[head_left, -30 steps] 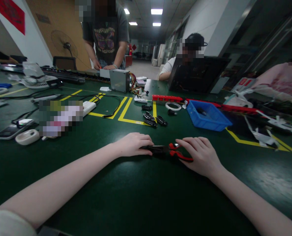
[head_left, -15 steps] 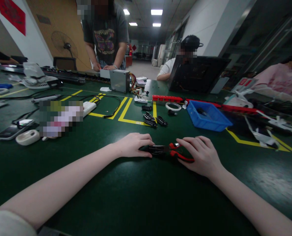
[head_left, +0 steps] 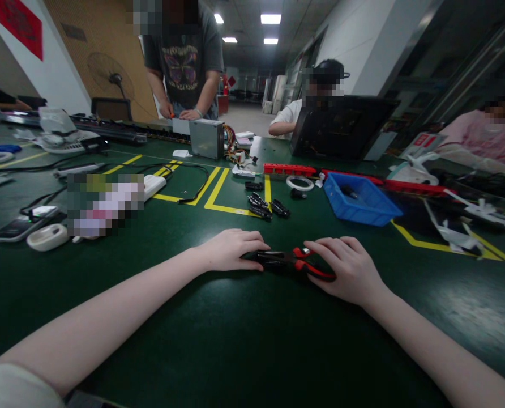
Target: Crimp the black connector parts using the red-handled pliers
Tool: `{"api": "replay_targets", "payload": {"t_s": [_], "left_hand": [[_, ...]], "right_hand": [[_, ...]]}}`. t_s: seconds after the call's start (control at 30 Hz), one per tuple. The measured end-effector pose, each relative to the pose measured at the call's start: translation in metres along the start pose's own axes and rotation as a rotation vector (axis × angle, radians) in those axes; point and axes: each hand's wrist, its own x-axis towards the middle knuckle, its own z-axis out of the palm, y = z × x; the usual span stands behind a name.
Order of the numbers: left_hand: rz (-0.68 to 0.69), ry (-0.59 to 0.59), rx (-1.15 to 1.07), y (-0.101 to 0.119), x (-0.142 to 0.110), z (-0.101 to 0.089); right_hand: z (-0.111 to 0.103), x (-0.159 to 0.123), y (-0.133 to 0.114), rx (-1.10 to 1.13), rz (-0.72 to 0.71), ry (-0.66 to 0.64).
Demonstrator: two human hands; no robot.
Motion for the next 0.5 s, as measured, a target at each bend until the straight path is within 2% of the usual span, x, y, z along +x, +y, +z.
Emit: {"api": "replay_targets", "payload": {"t_s": [0.5], "left_hand": [[-0.007,0.018,-0.017,-0.0003,-0.0003,0.0001]], "right_hand": [[-0.0017,0.0007,-0.0008,0.013,0.004,-0.005]]}}
